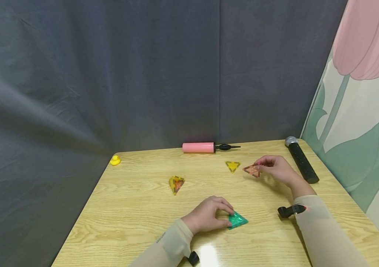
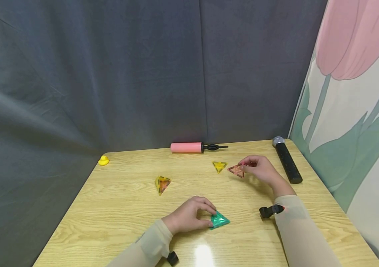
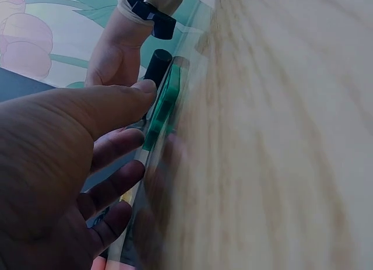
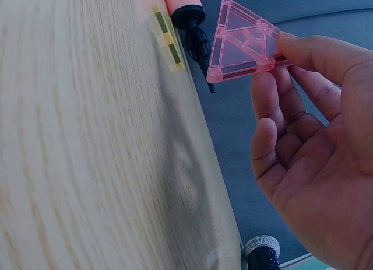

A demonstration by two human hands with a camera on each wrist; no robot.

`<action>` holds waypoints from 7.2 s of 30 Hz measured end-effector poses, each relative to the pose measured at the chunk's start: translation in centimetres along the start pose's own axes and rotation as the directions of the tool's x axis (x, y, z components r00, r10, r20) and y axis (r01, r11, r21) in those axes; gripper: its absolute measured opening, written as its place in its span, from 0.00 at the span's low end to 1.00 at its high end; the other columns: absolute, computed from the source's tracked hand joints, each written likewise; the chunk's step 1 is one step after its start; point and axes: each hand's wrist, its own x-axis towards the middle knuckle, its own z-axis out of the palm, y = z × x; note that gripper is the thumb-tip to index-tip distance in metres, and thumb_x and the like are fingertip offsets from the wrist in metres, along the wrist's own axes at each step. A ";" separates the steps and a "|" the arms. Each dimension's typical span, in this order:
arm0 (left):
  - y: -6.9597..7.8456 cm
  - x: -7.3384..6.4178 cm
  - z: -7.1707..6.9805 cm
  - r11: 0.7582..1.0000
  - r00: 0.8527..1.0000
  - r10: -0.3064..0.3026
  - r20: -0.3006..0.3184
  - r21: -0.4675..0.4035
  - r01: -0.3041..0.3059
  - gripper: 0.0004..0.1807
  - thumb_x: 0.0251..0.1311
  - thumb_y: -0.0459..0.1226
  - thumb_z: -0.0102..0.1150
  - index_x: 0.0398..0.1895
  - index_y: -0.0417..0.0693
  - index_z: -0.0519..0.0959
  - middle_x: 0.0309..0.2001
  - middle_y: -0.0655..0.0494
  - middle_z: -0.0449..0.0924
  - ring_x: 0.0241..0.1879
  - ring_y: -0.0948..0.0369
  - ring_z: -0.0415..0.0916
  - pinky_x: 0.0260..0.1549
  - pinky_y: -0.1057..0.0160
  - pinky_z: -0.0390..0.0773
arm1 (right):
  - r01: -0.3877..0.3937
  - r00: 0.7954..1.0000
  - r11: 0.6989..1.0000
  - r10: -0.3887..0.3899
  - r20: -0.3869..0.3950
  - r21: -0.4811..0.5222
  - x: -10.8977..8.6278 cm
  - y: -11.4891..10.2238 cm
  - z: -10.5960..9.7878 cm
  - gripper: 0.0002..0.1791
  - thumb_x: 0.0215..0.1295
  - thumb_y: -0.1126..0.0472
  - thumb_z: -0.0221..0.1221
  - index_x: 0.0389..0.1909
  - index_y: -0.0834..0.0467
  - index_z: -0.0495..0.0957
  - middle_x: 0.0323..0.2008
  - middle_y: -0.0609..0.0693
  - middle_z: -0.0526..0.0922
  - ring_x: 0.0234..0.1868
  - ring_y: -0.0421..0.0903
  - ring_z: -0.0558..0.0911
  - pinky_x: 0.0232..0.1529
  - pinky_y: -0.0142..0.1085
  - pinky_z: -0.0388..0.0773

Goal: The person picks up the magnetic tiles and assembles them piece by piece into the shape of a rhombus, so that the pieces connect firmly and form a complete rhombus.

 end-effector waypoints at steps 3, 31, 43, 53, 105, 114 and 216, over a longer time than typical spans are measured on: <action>-0.1 0.0 0.1 1.000 1.000 0.000 0.001 0.003 0.000 0.16 0.63 0.48 0.75 0.53 0.61 0.89 0.56 0.75 0.80 0.59 0.74 0.72 0.64 0.70 0.69 | 0.000 1.000 1.000 0.000 0.001 -0.011 0.0 0.0 0.0 0.14 0.72 0.58 0.68 0.50 0.63 0.85 0.43 0.57 0.85 0.40 0.48 0.79 0.42 0.42 0.80; -0.2 -0.1 0.3 0.997 1.000 -0.008 0.008 0.075 0.007 0.16 0.64 0.50 0.74 0.54 0.62 0.89 0.59 0.72 0.77 0.61 0.72 0.71 0.64 0.70 0.69 | 0.012 1.000 1.000 -0.012 0.010 -0.012 0.0 0.0 0.0 0.15 0.72 0.58 0.68 0.51 0.64 0.85 0.44 0.58 0.85 0.40 0.46 0.79 0.41 0.39 0.79; -0.7 -0.1 0.0 0.997 0.999 -0.041 -0.023 0.059 0.042 0.15 0.64 0.49 0.74 0.52 0.60 0.90 0.59 0.70 0.78 0.60 0.70 0.73 0.64 0.68 0.71 | -0.022 0.999 1.000 0.021 0.039 0.008 0.5 0.6 0.4 0.14 0.74 0.62 0.65 0.52 0.67 0.83 0.41 0.59 0.85 0.38 0.48 0.79 0.39 0.42 0.80; -1.0 -0.3 -0.1 0.998 0.997 -0.045 -0.061 0.044 0.048 0.12 0.68 0.41 0.70 0.53 0.56 0.90 0.60 0.67 0.79 0.61 0.69 0.74 0.65 0.66 0.71 | -0.025 0.999 0.998 0.023 0.045 0.061 0.1 0.0 0.8 0.16 0.74 0.58 0.66 0.52 0.67 0.83 0.39 0.58 0.87 0.38 0.51 0.85 0.40 0.42 0.84; -3.8 -1.3 -0.8 0.976 0.963 -0.206 -0.172 -0.109 0.189 0.09 0.69 0.41 0.70 0.49 0.56 0.90 0.58 0.66 0.79 0.60 0.67 0.74 0.62 0.63 0.75 | 0.055 0.995 0.998 -0.058 0.079 0.044 0.2 -3.1 4.5 0.09 0.68 0.72 0.66 0.47 0.69 0.86 0.40 0.62 0.86 0.37 0.50 0.79 0.34 0.33 0.77; -4.3 -1.3 -0.6 0.976 0.961 -0.205 -0.184 -0.109 0.188 0.08 0.69 0.41 0.70 0.48 0.57 0.90 0.58 0.67 0.80 0.61 0.68 0.73 0.64 0.62 0.74 | 0.060 0.995 0.998 -0.062 0.078 0.030 1.1 -1.4 5.5 0.08 0.67 0.66 0.69 0.45 0.63 0.87 0.37 0.54 0.86 0.34 0.47 0.79 0.32 0.33 0.77; -4.3 -1.3 -0.3 0.976 0.949 -0.197 -0.248 -0.137 0.167 0.08 0.67 0.39 0.72 0.47 0.54 0.91 0.57 0.63 0.81 0.59 0.65 0.76 0.62 0.61 0.76 | 0.154 0.897 0.988 -0.147 0.417 0.019 0.2 -3.3 10.5 0.13 0.59 0.76 0.71 0.43 0.59 0.88 0.38 0.49 0.89 0.35 0.44 0.84 0.35 0.34 0.83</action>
